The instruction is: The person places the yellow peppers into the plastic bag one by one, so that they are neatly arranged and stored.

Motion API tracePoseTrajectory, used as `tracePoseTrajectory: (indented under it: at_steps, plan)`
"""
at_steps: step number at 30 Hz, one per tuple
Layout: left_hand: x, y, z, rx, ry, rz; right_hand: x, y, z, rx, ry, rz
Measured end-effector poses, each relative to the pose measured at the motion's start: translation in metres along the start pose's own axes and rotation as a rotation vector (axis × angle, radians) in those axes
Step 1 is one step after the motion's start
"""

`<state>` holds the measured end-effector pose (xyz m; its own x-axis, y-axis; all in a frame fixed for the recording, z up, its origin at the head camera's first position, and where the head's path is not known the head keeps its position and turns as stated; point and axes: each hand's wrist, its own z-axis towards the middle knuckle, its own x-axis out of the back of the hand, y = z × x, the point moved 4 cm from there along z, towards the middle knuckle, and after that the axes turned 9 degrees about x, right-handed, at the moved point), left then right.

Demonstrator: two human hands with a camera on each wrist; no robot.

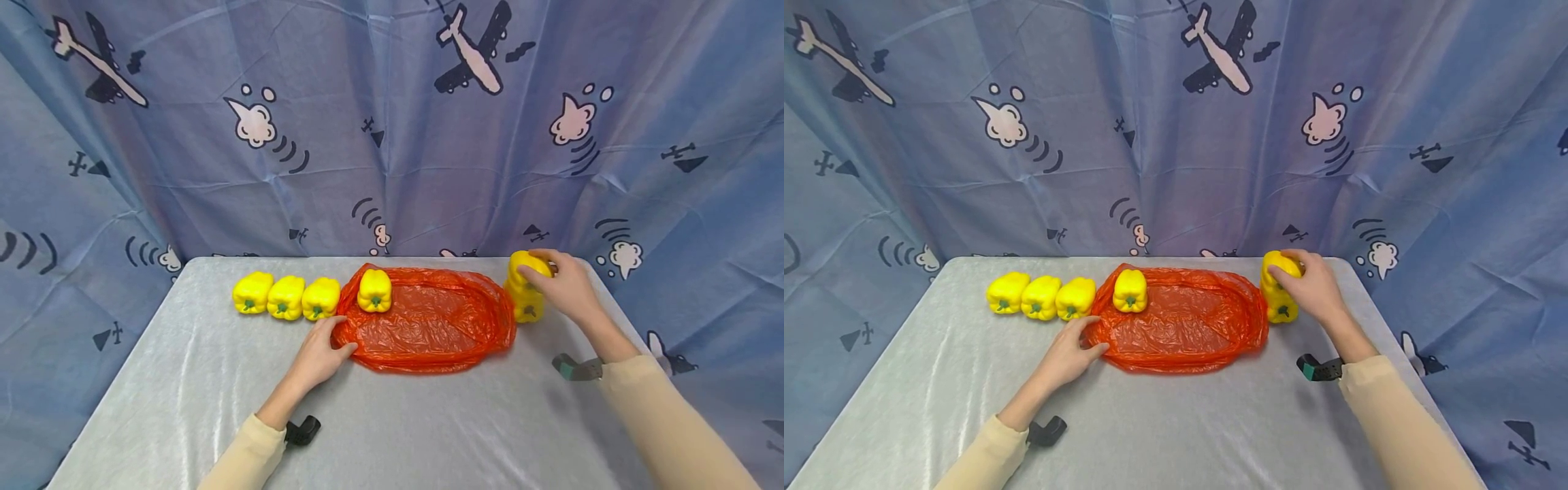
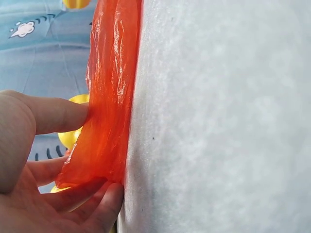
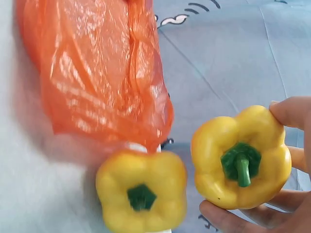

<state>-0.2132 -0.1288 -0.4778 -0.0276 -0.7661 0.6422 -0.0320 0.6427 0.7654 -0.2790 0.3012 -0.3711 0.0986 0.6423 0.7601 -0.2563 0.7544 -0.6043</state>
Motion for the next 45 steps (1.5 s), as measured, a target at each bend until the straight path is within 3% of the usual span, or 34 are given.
tracePoseTrajectory:
  at_steps: [12, 37, 45]
  plan:
    - [-0.001, -0.001, 0.002, -0.002, -0.004, 0.007, -0.029, -0.029, 0.011, 0.0, -0.039, 0.032]
    - [0.0, -0.001, 0.001, -0.007, -0.002, 0.008, -0.098, -0.072, 0.036, 0.125, -0.094, 0.079]
    - [0.0, 0.0, 0.0, -0.005, -0.003, 0.001, -0.12, -0.08, 0.041, 0.105, -0.112, 0.11]
